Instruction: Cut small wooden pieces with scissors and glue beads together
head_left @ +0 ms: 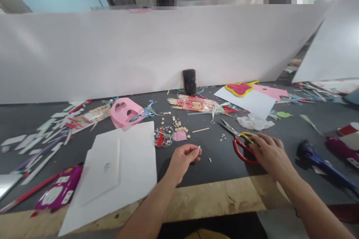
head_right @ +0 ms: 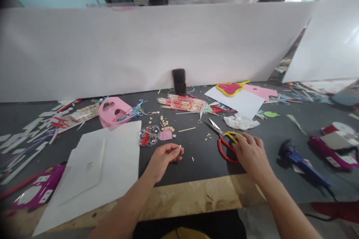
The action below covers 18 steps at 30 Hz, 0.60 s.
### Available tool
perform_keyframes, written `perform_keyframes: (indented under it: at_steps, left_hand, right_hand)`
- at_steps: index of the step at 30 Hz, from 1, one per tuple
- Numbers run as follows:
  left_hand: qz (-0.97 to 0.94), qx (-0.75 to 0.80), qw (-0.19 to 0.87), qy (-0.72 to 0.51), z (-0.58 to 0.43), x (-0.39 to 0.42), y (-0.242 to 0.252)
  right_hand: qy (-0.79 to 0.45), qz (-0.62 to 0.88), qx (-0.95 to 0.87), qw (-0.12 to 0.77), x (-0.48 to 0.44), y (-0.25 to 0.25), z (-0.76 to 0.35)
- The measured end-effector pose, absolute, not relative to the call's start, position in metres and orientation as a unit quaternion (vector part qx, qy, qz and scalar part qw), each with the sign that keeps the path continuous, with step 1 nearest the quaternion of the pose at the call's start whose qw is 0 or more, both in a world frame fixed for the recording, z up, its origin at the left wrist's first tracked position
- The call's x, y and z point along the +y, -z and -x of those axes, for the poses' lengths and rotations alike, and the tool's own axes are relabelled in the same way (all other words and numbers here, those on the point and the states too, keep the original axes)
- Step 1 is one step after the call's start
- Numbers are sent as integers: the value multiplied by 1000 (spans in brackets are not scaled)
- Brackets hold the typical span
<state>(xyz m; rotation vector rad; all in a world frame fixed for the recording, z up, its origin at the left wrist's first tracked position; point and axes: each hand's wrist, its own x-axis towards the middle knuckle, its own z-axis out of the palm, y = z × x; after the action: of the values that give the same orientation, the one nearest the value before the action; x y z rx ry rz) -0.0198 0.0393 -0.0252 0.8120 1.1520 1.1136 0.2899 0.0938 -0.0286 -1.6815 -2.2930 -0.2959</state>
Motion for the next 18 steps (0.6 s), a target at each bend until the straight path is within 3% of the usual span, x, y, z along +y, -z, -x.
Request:
perform_keyframes:
  at_steps: [12,15,18]
  left_hand:
    - [-330,462,649,-506,22,37,24]
    - [-326,456,649,-515,23,38,24]
    - [-325,457,644,-521,24,39,26]
  right_hand:
    - [39,610,-781,128,103,31,-274]
    - [-86,641,-736,198,93,25,-267]
    - [-213,577,-735,285,77,18,-247]
